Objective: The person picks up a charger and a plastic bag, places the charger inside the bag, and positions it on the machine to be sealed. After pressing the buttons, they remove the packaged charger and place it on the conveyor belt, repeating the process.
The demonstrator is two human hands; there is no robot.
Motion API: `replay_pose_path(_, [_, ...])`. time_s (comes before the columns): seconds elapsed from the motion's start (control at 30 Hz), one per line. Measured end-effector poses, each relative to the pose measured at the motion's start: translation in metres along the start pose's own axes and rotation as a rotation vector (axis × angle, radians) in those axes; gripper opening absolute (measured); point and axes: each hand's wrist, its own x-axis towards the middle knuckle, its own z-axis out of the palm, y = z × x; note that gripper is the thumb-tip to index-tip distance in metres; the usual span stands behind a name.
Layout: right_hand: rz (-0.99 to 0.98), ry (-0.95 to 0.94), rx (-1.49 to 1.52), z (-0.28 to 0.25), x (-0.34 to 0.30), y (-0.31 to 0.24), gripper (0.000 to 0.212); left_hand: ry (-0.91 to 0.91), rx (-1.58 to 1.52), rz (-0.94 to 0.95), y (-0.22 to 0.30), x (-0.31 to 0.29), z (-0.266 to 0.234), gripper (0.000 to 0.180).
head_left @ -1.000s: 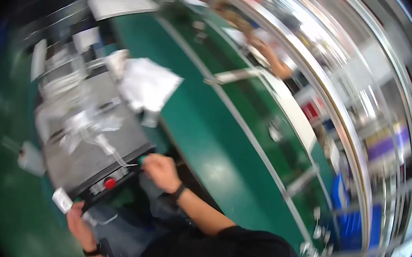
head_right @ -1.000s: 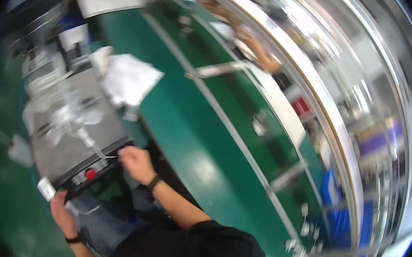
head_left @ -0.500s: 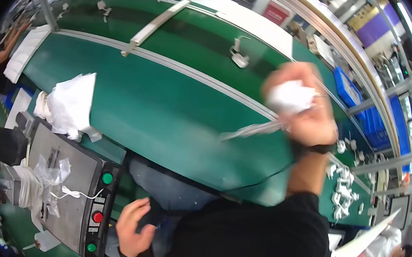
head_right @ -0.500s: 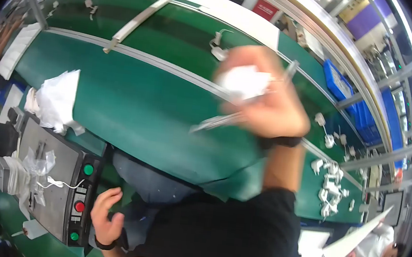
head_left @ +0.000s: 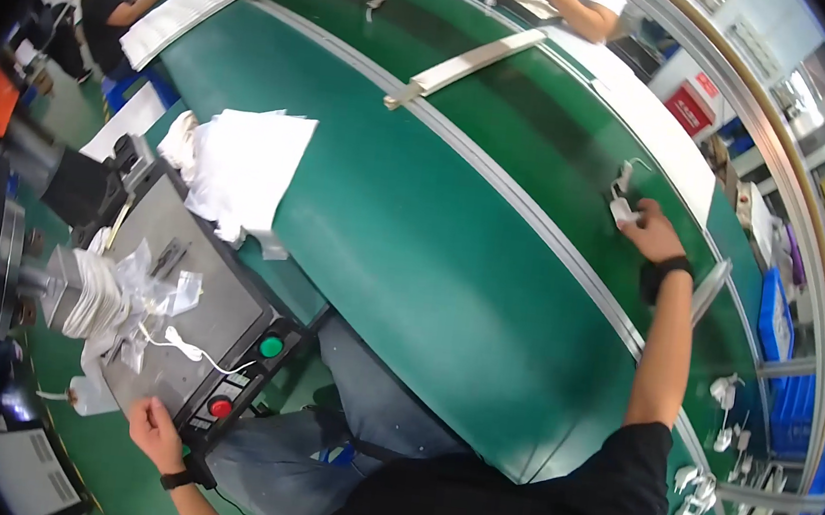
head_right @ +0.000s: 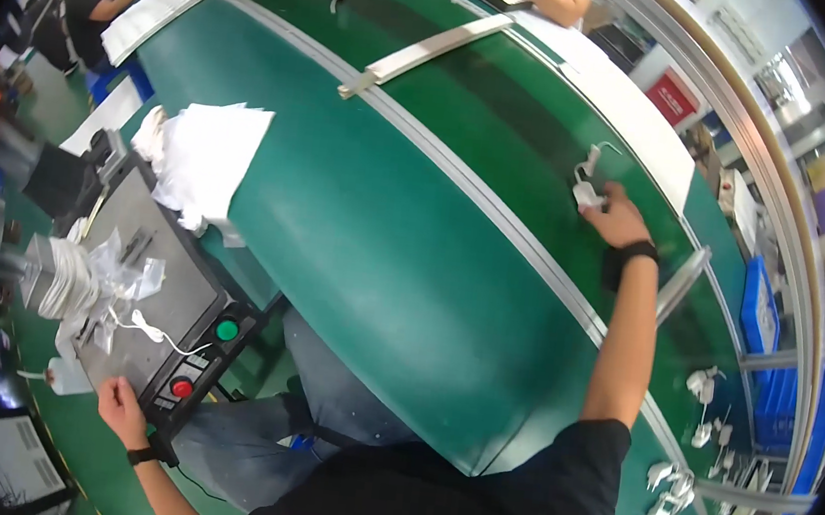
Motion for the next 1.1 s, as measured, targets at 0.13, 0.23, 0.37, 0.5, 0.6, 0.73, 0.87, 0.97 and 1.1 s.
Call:
replay_pose_path(0.13, [-0.087,-0.011,-0.279,0.033,0.003,-0.097,0.044,0.074,0.064,0.082,0.015,-0.009,-0.003,0.016])
replay_pose_path(0.23, [-0.33,0.111,-0.194,0.043,-0.064,-0.21,0.041,0.083,0.132,0.23,0.033,-0.013,-0.007,0.019])
replay_pose_path(0.37, [-0.687,-0.085,-0.149,0.073,-0.12,-0.265,0.036,0.101,0.097,0.154,0.043,-0.017,-0.006,0.018])
replay_pose_path(0.5, [-0.833,-0.2,0.011,0.077,-0.132,-0.258,0.04,0.09,0.124,0.183,0.052,-0.02,0.003,0.018])
replay_pose_path(0.6, [-0.776,-0.276,0.064,0.077,-0.127,-0.243,0.044,0.103,0.147,0.176,0.052,-0.024,-0.003,0.018])
replay_pose_path(0.73, [-0.726,-0.372,0.1,0.077,-0.132,-0.243,0.047,0.135,0.166,0.198,0.055,-0.029,-0.006,0.019])
replay_pose_path(0.87, [-0.696,-0.374,0.115,0.07,-0.138,-0.247,0.045,0.141,0.165,0.207,0.058,-0.03,-0.009,0.02])
replay_pose_path(0.97, [-0.678,-0.332,0.083,0.068,-0.139,-0.245,0.044,0.148,0.151,0.192,0.058,-0.031,-0.007,0.02])
replay_pose_path(1.1, [-0.667,-0.233,-0.019,0.065,-0.142,-0.231,0.043,0.146,0.101,0.168,0.06,-0.03,-0.002,0.02])
